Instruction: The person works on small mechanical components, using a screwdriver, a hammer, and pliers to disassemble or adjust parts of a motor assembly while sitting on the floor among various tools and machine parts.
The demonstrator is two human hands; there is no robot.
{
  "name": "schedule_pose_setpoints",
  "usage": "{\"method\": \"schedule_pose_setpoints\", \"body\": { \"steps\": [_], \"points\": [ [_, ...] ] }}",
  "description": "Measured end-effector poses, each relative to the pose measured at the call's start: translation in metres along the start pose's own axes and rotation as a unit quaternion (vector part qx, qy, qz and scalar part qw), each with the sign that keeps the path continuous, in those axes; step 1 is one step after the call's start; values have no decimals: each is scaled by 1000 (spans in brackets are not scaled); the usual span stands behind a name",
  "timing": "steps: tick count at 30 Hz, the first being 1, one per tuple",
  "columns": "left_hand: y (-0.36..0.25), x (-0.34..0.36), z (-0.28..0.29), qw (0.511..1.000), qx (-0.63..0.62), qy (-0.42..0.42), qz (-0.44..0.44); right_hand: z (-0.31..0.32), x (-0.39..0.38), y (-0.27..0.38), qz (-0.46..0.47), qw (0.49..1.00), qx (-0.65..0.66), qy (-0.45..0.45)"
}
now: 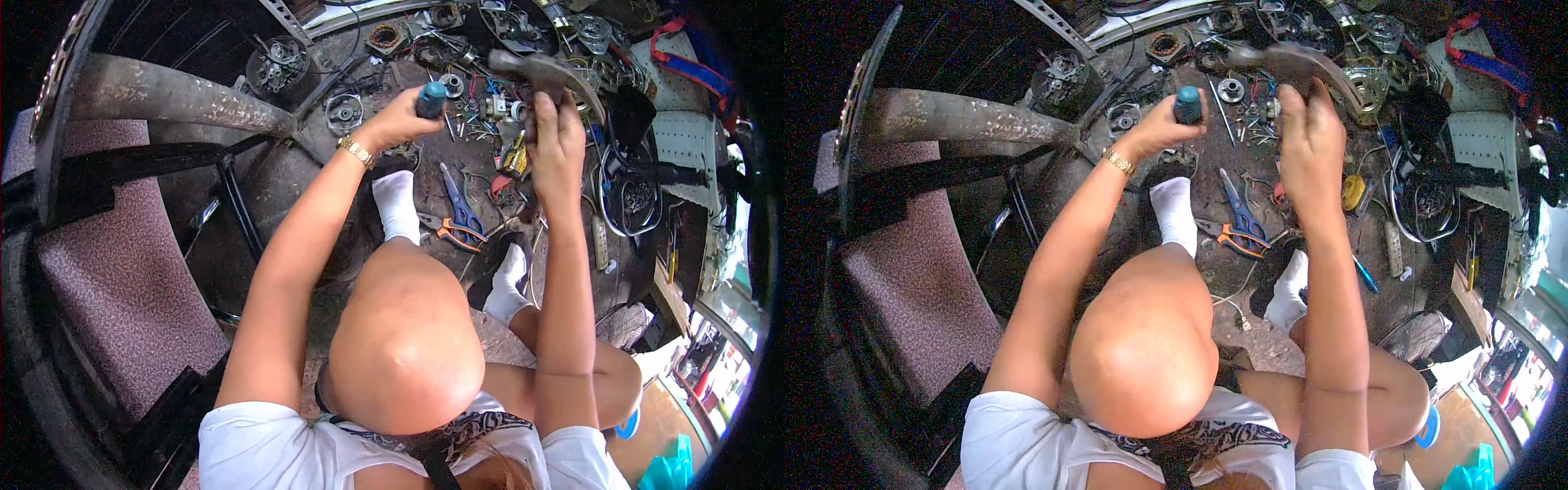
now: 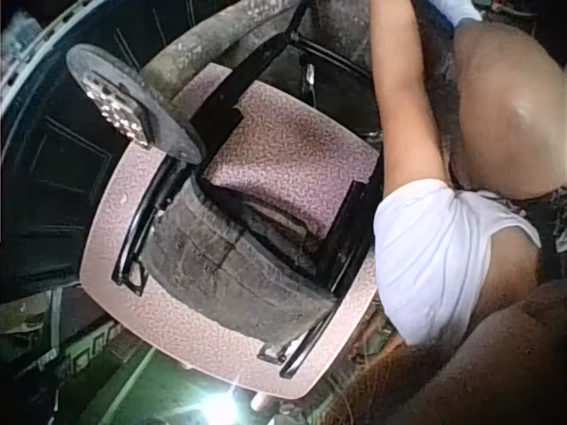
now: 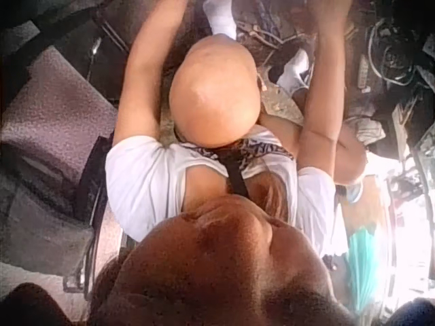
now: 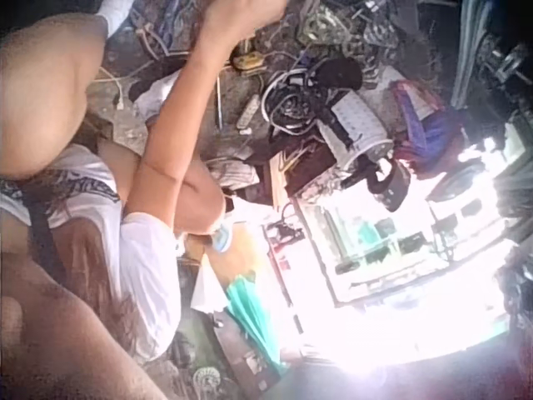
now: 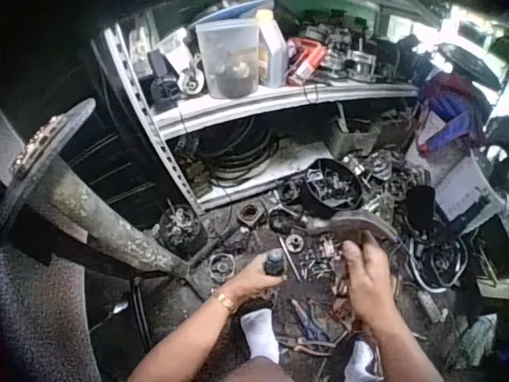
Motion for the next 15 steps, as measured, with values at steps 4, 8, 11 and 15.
{"method": "schedule_pose_setpoints", "body": {
  "steps": [4, 8, 11, 15],
  "points": [
    [-4, 9, -15, 997, 22, 74, -30, 27, -21, -47, -97, 995, -20, -27],
    [-4, 12, -19, 994, 38, 96, -32, 33, -38, -65, -78, 995, -13, -62],
    [-5, 13, -21, 993, 51, 99, -34, 30, -41, -66, -110, 993, -4, -42],
    [-1, 10, -21, 994, 41, 103, -18, 18, -44, -51, -156, 985, 52, -45]
  ]
}}
Point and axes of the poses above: each hand's wrist, its own x-axis towards the middle knuckle, its own z-axis out of the back of the hand, y = z × x, the point moved 6 cm from there along x, towards the middle knuckle, and after that the axes turned 9 degrees about x, right-handed, at the moved point
